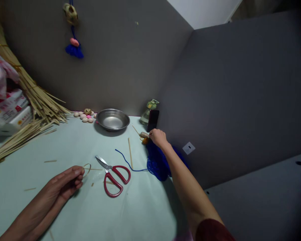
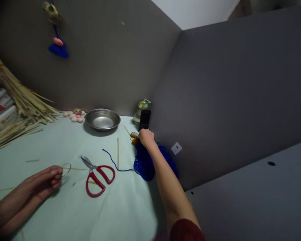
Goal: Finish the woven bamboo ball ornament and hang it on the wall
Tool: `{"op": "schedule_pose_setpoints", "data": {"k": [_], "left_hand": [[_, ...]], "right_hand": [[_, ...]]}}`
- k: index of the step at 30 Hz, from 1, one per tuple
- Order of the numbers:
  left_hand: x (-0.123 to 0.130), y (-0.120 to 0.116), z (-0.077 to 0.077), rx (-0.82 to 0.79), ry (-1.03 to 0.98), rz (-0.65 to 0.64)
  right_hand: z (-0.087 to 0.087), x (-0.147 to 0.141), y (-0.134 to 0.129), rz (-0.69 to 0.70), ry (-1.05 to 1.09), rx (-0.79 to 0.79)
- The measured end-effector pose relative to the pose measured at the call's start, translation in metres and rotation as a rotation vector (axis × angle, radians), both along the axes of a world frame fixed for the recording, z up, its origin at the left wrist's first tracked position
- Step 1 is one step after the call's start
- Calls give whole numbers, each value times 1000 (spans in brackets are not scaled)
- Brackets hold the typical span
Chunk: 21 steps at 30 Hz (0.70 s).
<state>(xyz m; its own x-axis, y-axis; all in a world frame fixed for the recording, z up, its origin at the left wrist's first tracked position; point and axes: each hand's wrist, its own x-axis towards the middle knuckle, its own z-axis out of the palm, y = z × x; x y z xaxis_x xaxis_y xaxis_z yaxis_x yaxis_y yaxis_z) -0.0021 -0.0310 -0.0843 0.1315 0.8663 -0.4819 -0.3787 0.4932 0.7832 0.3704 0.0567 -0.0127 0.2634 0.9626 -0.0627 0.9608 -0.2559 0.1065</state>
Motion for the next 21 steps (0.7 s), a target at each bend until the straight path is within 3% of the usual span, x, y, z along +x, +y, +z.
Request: {"op": "schedule_pose_setpoints", "data": {"k": [5,8,13,16,19,21], "left_hand": [[2,-2,7,29,-26,-12],[3,-3,11,15,-18,21],[6,-4,16,23,-25,34],[7,-5,16,32,-30,30],[8,-7,15,32,-17,31],[8,-7,14,39,-22,20]], "right_hand": [[-23,19,12,-86,52,-19],[-28,22,11,-117,121,26],[-8,22,1,-111,320,289],[4,2,-14,-66,522,423],[1,-37,-38,57,856,396],[-8,-68,-56,163,1546,238]]}}
